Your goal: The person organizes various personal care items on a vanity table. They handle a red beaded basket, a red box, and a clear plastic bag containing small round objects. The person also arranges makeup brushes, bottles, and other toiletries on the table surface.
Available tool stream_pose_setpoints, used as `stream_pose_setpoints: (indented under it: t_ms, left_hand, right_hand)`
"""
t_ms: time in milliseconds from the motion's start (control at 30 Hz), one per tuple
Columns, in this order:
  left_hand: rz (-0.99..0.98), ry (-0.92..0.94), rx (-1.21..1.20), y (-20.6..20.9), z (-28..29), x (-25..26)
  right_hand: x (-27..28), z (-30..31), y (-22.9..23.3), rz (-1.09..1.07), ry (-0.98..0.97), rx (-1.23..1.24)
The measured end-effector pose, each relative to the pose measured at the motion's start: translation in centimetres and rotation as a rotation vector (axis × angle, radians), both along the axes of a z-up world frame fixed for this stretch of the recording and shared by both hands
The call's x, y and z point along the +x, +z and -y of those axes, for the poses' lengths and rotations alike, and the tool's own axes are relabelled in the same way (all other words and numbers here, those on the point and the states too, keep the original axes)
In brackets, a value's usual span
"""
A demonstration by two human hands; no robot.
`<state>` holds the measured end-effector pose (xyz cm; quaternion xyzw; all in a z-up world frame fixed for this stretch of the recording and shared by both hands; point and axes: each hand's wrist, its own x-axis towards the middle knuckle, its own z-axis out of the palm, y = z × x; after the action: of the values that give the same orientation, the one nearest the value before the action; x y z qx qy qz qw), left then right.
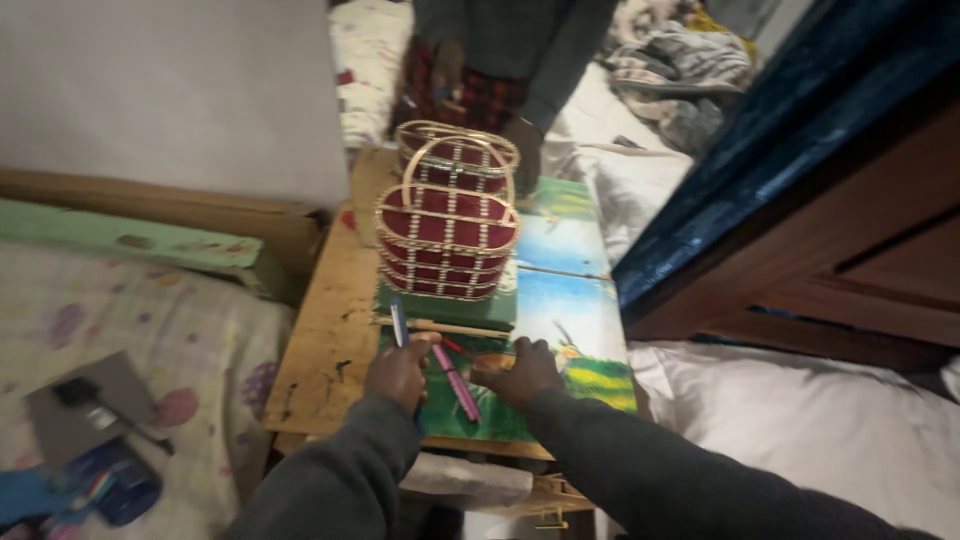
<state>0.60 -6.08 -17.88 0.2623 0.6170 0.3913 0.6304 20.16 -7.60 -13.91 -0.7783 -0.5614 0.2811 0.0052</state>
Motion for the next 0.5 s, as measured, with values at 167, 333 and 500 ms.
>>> stream_pose_setpoints:
  t_ms: [167,333,500]
  left_hand:
    - [0.061,0.116,-0.104,-0.3,1.8,-3.0]
    - [0.155,0.182,-0.107,0.2,4.6,-5.7]
    - [0.154,0.286,-0.098,2.2,6.3,-7.8]
  right_hand:
    - [-2.5,0.4,-3.0,0.055,0.063,0.070]
    - [-1.3,-1.3,-10.6,0.067,0.365,0.146]
    - [0.6,-2.2,-16.1,0.147,0.446,0.113]
